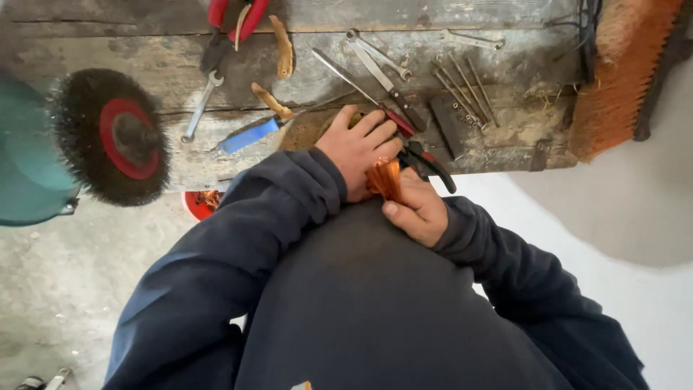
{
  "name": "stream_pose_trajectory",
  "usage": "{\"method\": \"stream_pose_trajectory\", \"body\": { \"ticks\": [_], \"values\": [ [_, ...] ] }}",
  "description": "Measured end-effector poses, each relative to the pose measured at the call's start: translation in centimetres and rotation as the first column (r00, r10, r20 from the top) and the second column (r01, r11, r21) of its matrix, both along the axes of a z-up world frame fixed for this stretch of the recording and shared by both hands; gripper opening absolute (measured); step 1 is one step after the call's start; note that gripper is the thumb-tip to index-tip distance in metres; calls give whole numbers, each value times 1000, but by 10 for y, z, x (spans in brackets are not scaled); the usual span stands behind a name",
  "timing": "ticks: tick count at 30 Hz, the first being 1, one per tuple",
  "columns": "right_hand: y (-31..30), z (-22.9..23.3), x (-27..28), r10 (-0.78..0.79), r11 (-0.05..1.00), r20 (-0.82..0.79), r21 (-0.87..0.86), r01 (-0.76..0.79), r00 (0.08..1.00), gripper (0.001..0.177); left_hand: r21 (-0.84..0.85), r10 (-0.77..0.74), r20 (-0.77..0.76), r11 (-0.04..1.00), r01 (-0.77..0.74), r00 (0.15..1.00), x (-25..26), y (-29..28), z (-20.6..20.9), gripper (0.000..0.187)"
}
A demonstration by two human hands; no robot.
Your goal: The person winds copper wire around a circular metal core, using pliers to cut the wire and tuck the ends into the slots. They repeat this process multiple times, occasionally placing the core on the workbench or dropping wire pieces into a red bucket.
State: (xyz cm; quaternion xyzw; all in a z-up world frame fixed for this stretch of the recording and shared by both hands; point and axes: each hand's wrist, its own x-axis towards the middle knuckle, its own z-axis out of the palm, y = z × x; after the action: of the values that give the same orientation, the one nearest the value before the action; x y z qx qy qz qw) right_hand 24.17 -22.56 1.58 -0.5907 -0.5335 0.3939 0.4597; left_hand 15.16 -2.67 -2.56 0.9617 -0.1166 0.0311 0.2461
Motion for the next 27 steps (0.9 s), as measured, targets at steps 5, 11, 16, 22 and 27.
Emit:
{"method": "stream_pose_trajectory", "body": {
  "ticks": [5, 11, 16, 22, 27],
  "values": [
    [-25, -13, -1, -169, 985, -246, -64, 157, 954, 40, 31, 77, -17, 997, -76, 997, 8, -8, 3, 79],
    [-65, -41, 5, -244, 955, -246, -228, 188, 938, 36, -11, 142, -71, 990, -143, 987, 10, -17, 4, 81],
    [-62, -23, 4, -201, 979, -310, -30, 201, 929, 38, -31, 154, -136, 987, -159, 979, 14, -18, 6, 90],
    [-74, -6, 2, -216, 976, -405, -64, 209, 889, 49, -51, 155, -181, 985, -166, 971, 12, -21, 5, 91],
    [-95, -4, -8, -293, 956, -467, -110, 273, 834, 49, -27, 163, -171, 985, -169, 972, 13, -20, 11, 92]
  ]
}}
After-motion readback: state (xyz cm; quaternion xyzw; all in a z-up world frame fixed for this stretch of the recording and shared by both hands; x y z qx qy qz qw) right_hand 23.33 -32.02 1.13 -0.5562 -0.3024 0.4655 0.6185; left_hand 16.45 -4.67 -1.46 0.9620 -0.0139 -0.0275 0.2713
